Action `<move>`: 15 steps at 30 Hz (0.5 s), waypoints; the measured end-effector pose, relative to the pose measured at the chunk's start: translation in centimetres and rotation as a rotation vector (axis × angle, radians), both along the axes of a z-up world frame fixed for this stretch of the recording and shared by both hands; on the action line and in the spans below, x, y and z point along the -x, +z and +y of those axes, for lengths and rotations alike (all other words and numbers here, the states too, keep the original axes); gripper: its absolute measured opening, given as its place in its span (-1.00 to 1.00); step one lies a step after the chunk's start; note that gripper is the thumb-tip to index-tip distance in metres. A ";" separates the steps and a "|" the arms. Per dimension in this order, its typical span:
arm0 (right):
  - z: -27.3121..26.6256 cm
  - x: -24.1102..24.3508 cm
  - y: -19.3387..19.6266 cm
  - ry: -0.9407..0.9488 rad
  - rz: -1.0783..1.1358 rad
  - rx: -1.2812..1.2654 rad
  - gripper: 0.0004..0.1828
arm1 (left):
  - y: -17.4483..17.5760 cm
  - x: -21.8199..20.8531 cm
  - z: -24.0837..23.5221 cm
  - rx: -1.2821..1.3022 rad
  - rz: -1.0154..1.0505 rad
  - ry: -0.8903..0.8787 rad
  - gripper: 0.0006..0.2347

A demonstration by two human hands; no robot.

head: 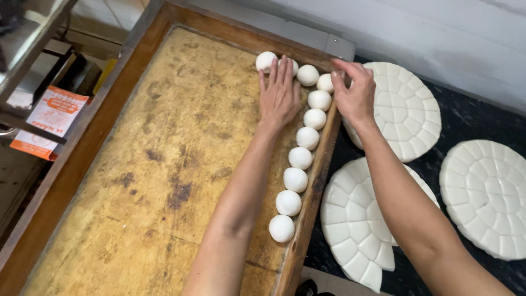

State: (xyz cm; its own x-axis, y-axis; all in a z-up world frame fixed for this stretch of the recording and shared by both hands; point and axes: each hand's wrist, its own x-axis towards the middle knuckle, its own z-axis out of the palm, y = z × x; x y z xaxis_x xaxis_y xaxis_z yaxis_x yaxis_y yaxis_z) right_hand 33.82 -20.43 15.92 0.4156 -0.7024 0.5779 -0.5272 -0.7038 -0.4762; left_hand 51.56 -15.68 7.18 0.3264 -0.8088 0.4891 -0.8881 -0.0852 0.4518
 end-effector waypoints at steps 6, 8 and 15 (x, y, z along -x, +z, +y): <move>5.4 9.8 0.4 -0.124 -0.013 -0.184 -0.78 | 0.0 1.0 0.4 -0.200 -0.135 0.002 -0.45; 6.3 13.1 0.0 -0.179 -0.065 -0.276 -0.79 | 1.3 0.8 0.4 -0.258 -0.043 -0.003 -0.45; 11.8 30.3 -4.0 -0.515 -0.338 -0.605 -0.80 | 5.5 8.4 2.3 -0.018 0.108 -0.141 -0.53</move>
State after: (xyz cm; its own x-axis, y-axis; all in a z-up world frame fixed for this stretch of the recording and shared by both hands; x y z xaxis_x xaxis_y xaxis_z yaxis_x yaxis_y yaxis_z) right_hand 3.51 -8.62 11.89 -0.1661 -0.9830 0.0785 -0.4732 0.0096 -0.8809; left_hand 43.18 -13.34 12.72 0.2587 -0.8586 0.4426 -0.8383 0.0282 0.5445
